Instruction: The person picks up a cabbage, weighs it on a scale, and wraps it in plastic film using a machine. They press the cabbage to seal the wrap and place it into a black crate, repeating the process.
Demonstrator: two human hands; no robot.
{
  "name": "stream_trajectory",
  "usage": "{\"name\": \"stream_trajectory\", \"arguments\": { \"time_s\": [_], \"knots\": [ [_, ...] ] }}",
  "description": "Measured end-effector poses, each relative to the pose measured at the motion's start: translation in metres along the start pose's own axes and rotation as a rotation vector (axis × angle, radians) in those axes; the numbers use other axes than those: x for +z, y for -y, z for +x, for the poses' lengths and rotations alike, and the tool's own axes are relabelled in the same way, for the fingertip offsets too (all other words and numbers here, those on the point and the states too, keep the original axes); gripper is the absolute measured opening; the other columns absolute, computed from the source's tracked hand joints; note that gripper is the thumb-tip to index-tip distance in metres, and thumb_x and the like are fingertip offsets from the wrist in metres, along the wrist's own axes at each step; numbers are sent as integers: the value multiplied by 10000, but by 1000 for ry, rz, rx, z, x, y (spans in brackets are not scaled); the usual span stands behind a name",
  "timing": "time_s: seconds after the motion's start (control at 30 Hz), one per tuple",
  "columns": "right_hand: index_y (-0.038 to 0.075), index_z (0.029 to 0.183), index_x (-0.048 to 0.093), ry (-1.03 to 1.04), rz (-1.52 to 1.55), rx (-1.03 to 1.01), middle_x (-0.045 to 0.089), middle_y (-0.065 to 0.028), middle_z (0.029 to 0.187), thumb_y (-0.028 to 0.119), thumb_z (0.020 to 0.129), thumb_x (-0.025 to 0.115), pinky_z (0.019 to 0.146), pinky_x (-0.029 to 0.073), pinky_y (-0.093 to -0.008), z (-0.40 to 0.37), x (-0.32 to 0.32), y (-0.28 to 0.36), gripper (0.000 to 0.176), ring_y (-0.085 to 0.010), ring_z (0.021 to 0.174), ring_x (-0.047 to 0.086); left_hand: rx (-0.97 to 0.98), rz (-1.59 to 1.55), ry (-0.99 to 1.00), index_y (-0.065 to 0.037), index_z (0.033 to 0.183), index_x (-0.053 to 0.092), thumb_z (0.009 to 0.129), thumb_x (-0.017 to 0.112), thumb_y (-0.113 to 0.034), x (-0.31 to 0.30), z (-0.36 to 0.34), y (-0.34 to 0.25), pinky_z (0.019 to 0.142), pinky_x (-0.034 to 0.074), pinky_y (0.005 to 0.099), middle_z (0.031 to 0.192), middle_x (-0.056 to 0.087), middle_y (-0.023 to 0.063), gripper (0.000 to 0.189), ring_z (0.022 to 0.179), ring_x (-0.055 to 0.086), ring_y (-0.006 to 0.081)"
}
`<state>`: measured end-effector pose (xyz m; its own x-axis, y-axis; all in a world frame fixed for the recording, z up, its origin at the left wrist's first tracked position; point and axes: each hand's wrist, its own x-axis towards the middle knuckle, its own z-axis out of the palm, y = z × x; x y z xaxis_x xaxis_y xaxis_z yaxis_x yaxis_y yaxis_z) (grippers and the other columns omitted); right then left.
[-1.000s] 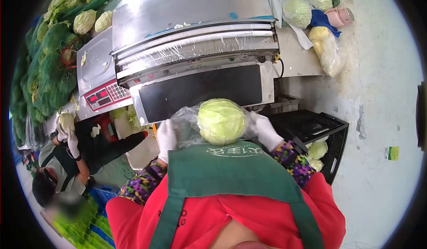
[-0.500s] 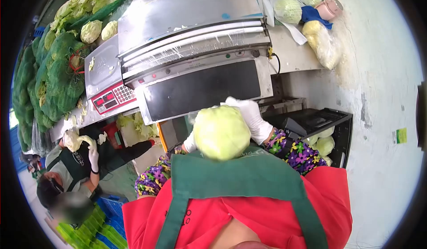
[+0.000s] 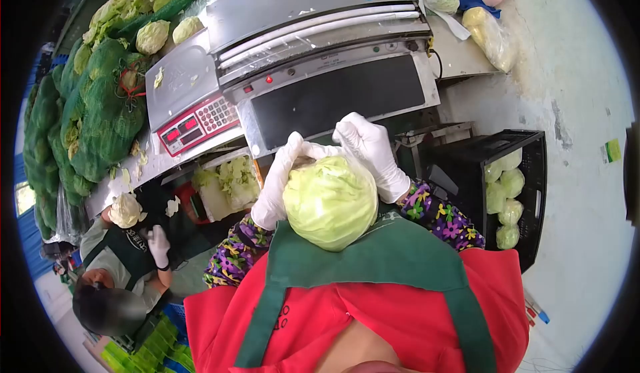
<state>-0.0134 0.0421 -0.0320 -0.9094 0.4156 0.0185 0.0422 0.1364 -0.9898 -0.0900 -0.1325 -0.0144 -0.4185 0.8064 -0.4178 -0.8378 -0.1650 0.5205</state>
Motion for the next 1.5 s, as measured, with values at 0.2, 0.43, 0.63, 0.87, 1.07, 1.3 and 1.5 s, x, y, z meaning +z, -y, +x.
{"name": "stream_trajectory", "arguments": {
  "time_s": [0.2,0.43,0.63,0.87,1.07,1.3,1.5],
  "knots": [
    [92,984,603,634,849,675,576,35,930,296,992,559,805,460,-240,-28,24,-1,209,-39,877,536,700,895,69,47,1198,585,1028,380,-439,2,-12,-8,1047,385,338,1173,624,133,554,1143,561,231],
    [32,1191,583,68,709,509,605,-71,1210,345,1029,441,899,486,-330,-82,-4,10,380,-149,1112,568,-242,171,266,7,1185,606,1003,314,-574,0,-20,2,1053,419,398,1242,612,178,675,1176,568,267],
    [33,1408,432,-22,-48,193,503,-123,1368,298,977,536,1119,309,-377,-131,-32,46,516,-237,1264,479,-382,143,120,-49,1447,366,953,223,-689,19,4,41,1077,393,426,1411,471,153,821,1298,468,272],
    [6,1323,513,-373,729,61,586,-106,1263,332,951,587,1029,411,-324,-217,-182,35,500,-153,1169,537,-367,351,567,-128,1544,148,918,442,-652,168,36,101,1124,335,453,1527,305,164,868,1378,366,299],
    [31,1354,477,-830,1215,109,574,-132,1316,460,997,414,1064,413,-419,-382,-323,-44,562,-247,1222,544,-357,637,637,-8,1471,309,942,539,-516,202,65,153,1086,373,407,1299,565,195,768,1215,547,282],
    [90,1281,543,-1103,1184,454,627,-84,1217,473,987,409,959,475,-430,-453,-386,-171,501,-228,1098,608,-409,722,273,-60,1466,350,971,488,-502,171,79,182,1097,360,400,1288,546,159,678,1199,529,251],
    [50,1133,610,-1584,675,630,654,-89,1076,418,918,581,845,509,-364,-441,-403,-291,427,-202,960,627,-361,716,102,-85,1460,368,979,496,-448,160,66,184,1096,359,389,1262,539,146,616,1199,515,252]
  ]
}}
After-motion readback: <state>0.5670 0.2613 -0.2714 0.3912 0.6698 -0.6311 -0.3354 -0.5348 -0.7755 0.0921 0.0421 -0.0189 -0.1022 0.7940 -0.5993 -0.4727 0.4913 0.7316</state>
